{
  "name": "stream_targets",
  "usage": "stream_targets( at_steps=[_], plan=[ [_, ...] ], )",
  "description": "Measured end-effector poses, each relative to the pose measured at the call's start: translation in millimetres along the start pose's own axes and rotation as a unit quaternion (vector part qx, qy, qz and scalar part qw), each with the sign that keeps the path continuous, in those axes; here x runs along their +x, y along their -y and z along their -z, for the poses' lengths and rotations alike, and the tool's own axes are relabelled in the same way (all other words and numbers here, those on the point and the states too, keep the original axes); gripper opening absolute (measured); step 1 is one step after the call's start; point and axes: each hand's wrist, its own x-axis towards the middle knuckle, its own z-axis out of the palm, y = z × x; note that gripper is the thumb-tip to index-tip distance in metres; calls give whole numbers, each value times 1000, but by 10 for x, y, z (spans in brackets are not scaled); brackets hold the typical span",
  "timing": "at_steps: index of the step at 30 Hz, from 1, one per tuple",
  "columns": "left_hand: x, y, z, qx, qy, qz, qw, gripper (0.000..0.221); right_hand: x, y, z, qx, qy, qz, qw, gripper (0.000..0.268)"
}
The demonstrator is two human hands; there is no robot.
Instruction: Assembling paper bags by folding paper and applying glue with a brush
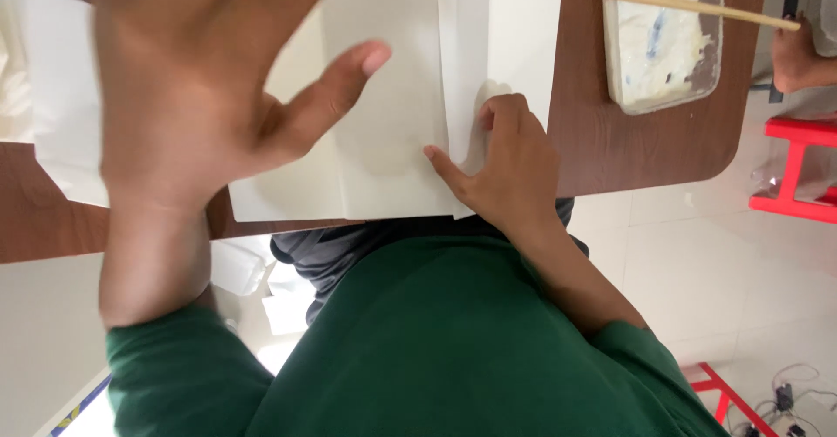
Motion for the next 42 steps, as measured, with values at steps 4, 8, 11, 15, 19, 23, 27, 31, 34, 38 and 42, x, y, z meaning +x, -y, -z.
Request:
stream_targets(
  at_steps=[4,8,11,15,19,23,27,31,34,38,42],
  plan=[
    [-227,-53,-538,-58,153,38,986,47,27,-72,-41,15,-24,41,999,37],
    [-576,-68,-1172,-120,240,14,963,89,69,-219,-42,118,-12,30,992,10],
    [-580,-59,-1197,-159,288,37,944,105,111,-270,-1,242,-32,60,968,34],
    [-571,-60,-1197,-167,274,40,946,110,162,-224,-32,292,-52,101,950,37],
    [-580,-76,-1215,-171,268,50,947,116,184,-129,-76,238,-83,164,954,28],
    [-561,-75,-1210,-174,276,52,944,118,228,-128,-116,184,-64,164,967,31],
    [-571,-83,-1230,-167,271,51,947,117,242,-100,-56,155,-54,174,971,30],
    [-572,-77,-1236,-170,273,52,946,118,265,-76,-27,135,-37,200,970,31],
    [-564,-73,-1229,-174,278,51,943,120,261,-96,-53,132,-36,205,969,34],
    [-582,-73,-1238,-174,271,51,945,121,253,-111,-81,129,-38,204,970,36],
    [-570,-76,-1235,-168,271,46,947,121,275,-120,-55,124,-35,218,967,33]
  ],
)
